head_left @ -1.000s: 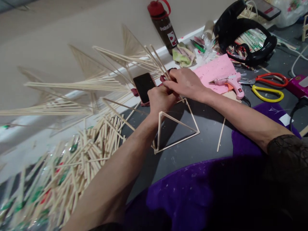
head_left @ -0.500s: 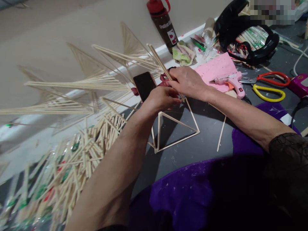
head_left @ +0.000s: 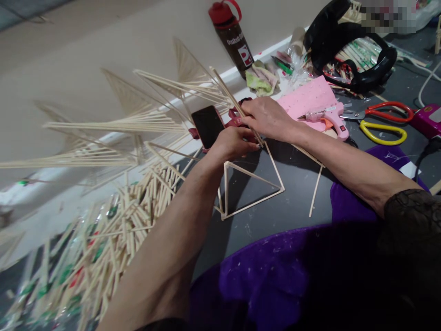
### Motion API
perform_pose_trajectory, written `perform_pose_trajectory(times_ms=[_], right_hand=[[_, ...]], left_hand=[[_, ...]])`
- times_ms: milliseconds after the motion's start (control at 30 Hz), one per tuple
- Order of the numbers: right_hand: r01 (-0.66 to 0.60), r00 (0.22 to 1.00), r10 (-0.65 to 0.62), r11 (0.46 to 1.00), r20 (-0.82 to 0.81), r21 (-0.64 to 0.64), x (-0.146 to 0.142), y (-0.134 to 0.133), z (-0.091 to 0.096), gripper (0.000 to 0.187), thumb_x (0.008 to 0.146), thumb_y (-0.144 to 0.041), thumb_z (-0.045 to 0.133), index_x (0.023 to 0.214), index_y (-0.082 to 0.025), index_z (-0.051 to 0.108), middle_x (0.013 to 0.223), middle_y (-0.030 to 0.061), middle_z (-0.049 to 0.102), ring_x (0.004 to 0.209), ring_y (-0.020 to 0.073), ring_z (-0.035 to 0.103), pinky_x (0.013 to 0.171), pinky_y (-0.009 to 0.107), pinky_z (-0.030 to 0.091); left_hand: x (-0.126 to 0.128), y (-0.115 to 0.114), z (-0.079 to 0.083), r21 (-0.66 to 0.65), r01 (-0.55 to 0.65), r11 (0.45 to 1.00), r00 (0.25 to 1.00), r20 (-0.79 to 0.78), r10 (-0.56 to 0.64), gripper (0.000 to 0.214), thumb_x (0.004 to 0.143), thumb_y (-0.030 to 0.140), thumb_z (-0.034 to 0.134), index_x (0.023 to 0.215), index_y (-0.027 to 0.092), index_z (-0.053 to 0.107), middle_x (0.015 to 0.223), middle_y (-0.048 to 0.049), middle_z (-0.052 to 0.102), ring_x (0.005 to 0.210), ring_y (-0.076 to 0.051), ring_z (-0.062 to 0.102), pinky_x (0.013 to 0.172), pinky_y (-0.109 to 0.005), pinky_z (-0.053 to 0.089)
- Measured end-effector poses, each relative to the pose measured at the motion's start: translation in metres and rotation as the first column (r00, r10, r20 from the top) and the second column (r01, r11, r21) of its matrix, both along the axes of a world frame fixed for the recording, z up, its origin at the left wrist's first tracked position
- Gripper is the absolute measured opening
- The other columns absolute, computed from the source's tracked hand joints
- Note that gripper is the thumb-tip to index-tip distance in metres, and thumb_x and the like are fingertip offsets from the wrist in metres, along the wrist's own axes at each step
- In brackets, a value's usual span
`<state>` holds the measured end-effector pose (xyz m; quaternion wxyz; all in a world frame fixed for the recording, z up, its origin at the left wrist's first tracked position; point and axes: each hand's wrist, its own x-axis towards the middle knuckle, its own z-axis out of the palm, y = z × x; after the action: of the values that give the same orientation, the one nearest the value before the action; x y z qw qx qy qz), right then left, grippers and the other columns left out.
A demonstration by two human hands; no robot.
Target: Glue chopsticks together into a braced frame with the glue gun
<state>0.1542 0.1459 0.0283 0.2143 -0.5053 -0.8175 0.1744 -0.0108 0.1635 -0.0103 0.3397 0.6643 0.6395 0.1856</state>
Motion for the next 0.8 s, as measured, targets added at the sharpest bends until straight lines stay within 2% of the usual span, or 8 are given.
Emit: perform_pose_trajectory(times_ms=[133, 400, 633, 800], right_hand=[[-0.003, 1.0, 0.004, 1.0, -0.02, 0.021, -0.0006, 0.0027, -0.0046, 0.026, 0.108, -0.024, 0.053, 0.118, -0.015, 0.076, 0.115, 0.0113, 0.075, 0.11, 0.0234, 0.066, 0.091, 0.029, 0.045], [-0.008, 1.0, 0.009, 1.0, -0.02, 0.013, 0.0012, 0.0021, -0.0026, 0.025, 0.108, -0.026, 0.053, 0.115, -0.019, 0.075, 0.114, 0.0096, 0.076, 0.11, 0.0233, 0.067, 0.093, 0.029, 0.046], [-0.019, 1.0, 0.019, 1.0, 0.013, 0.01, 0.0013, 0.0006, -0.0013, 0.03, 0.11, -0.025, 0.049, 0.124, -0.015, 0.074, 0.122, 0.0127, 0.076, 0.115, 0.0249, 0.068, 0.095, 0.031, 0.046], [-0.008, 0.999, 0.006, 0.999, 0.039, 0.054, 0.0002, 0.0004, -0.0044, 0.033, 0.109, -0.023, 0.048, 0.128, -0.014, 0.073, 0.123, 0.0133, 0.077, 0.117, 0.0258, 0.067, 0.095, 0.033, 0.048]], left_hand=[[0.0026, 0.0073, -0.0025, -0.075, 0.084, 0.994, 0.989, -0.116, -0.092, 0.016, 0.058, 0.011, 0.082, 0.06, 0.022, 0.07, 0.059, 0.0008, 0.062, 0.05, -0.014, 0.052, 0.047, -0.025, 0.043], [0.0044, 0.01, 0.0002, -0.119, 0.117, 0.986, 0.989, -0.076, -0.126, 0.01, 0.06, 0.013, 0.081, 0.065, 0.02, 0.076, 0.058, -0.0014, 0.062, 0.052, -0.015, 0.052, 0.049, -0.026, 0.04], [0.0016, 0.0106, 0.0006, -0.128, 0.14, 0.982, 0.986, -0.073, -0.15, 0.014, 0.057, 0.019, 0.085, 0.069, 0.02, 0.078, 0.059, -0.0017, 0.062, 0.053, -0.015, 0.053, 0.049, -0.025, 0.039], [0.0006, 0.0077, 0.0073, -0.163, 0.198, 0.967, 0.977, -0.048, -0.208, 0.015, 0.063, 0.023, 0.084, 0.073, 0.015, 0.078, 0.058, -0.0012, 0.063, 0.051, -0.012, 0.05, 0.05, -0.025, 0.037]])
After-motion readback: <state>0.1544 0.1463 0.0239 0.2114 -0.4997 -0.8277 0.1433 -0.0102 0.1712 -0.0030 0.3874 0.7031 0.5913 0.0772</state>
